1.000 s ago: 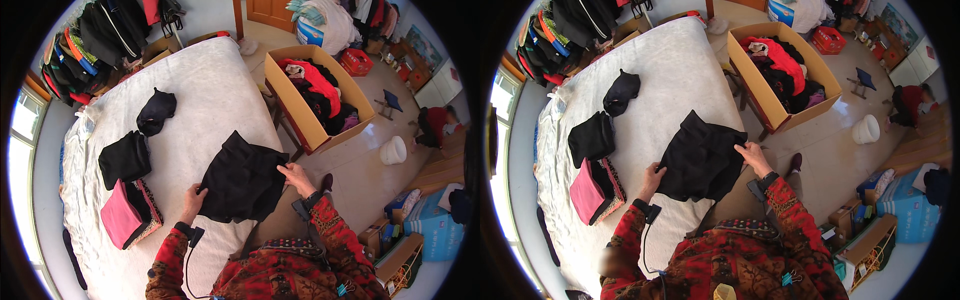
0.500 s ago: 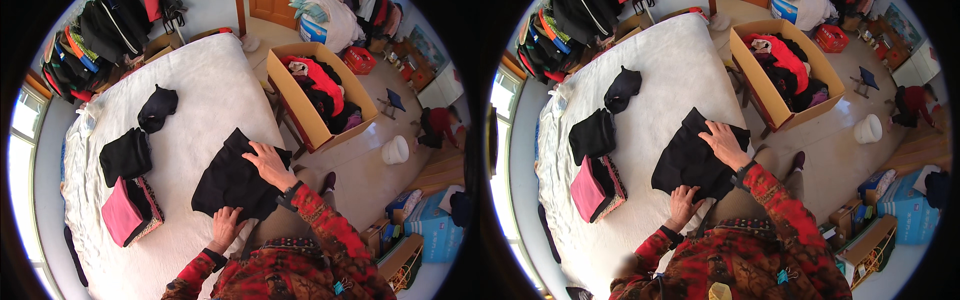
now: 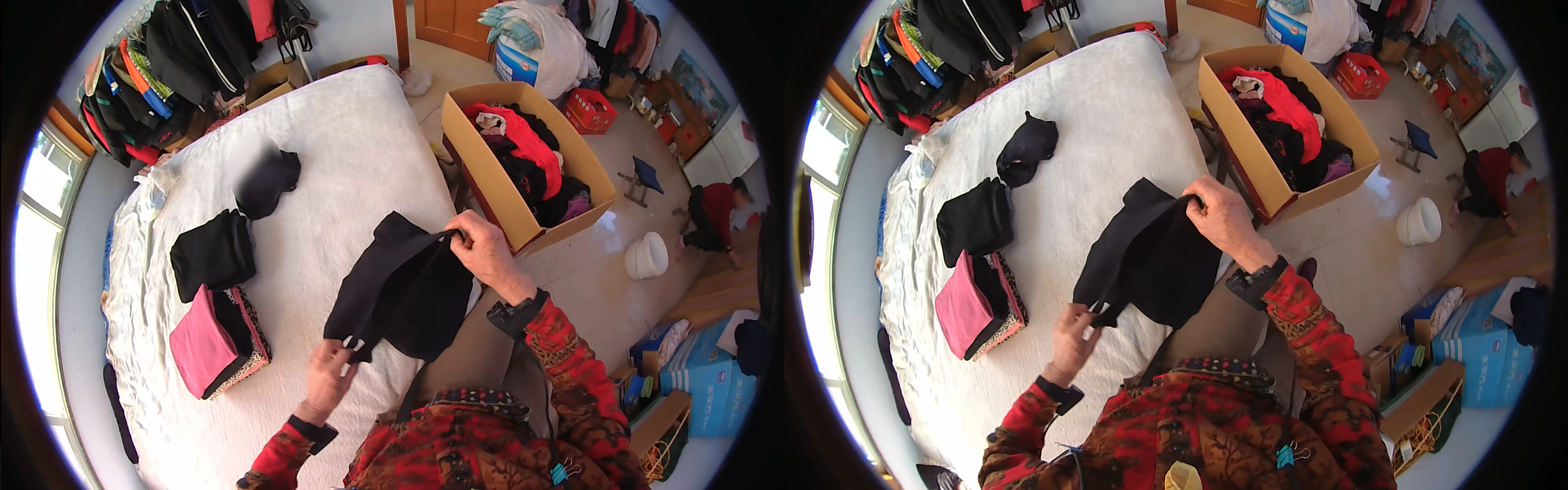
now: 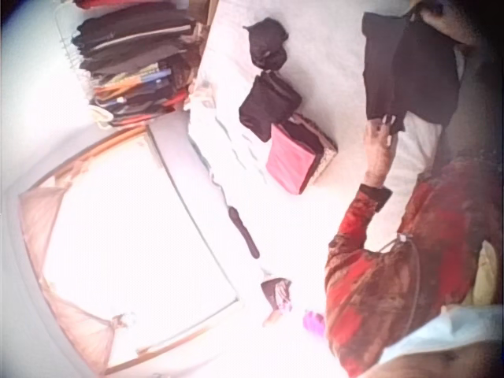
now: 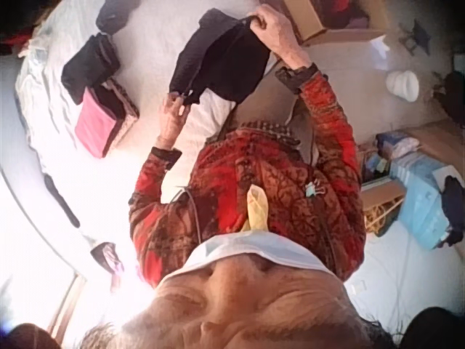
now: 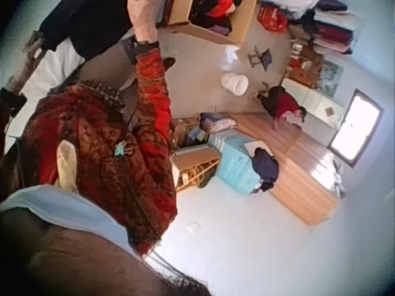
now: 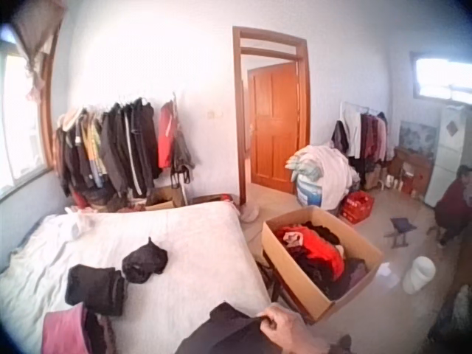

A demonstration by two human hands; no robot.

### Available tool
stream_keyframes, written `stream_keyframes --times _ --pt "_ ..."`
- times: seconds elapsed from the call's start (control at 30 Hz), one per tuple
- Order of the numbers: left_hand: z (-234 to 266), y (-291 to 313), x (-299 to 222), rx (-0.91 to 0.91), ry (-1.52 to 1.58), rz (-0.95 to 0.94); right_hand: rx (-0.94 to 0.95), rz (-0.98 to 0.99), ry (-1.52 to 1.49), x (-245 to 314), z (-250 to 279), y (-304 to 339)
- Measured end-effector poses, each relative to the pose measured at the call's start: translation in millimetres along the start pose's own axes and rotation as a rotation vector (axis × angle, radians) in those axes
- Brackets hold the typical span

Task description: The person folds several garments on a bed, including black and red items, and places them into a cardboard box. The person repeatedly picks up clothes, unfolds them, folds them neatly, and stacks them before moving them to the box.

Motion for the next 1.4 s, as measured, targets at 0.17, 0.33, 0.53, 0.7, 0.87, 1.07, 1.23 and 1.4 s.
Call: stream_keyframes --times 0.17,0.33,0.53,0.7,0.87,1.07,1.23,1.4 --pt "85 -40 -3 -0.239 0.171 0.081 -0.087 -0.081 -0.456 45 47 -26" --pt "145 -100 -14 -0.295 0.681 0.136 -0.180 0.017 -0.520 87 95 -71" --pt "206 -153 -50 -0.291 0.641 -0.044 -0.279 0.224 -0.401 137 151 -97" --pt "259 -173 -80 -0.465 0.761 -0.244 -0.403 0.371 -0.364 168 186 -102" --pt "290 -188 -88 -0.549 0.717 -0.339 -0.343 0.319 -0.359 176 198 -99" --pt "293 -192 -87 -0.497 0.659 -0.276 -0.281 0.227 -0.348 169 198 -95" --pt "296 -189 -88 -0.506 0.585 -0.311 -0.360 0.256 -0.389 169 203 -98" --pt "302 -178 -93 -0.499 0.610 -0.348 -0.123 0.218 -0.302 179 210 -93"
Point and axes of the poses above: each hand's wrist, its own y-axis away from the middle knuckle, its own z-axis out of the back of the hand, x = y × z, the point moved 1 cm from there along -y, towards the middle knuckle, and after that the axes turned 5 degrees about z, right-handed, at the moved point
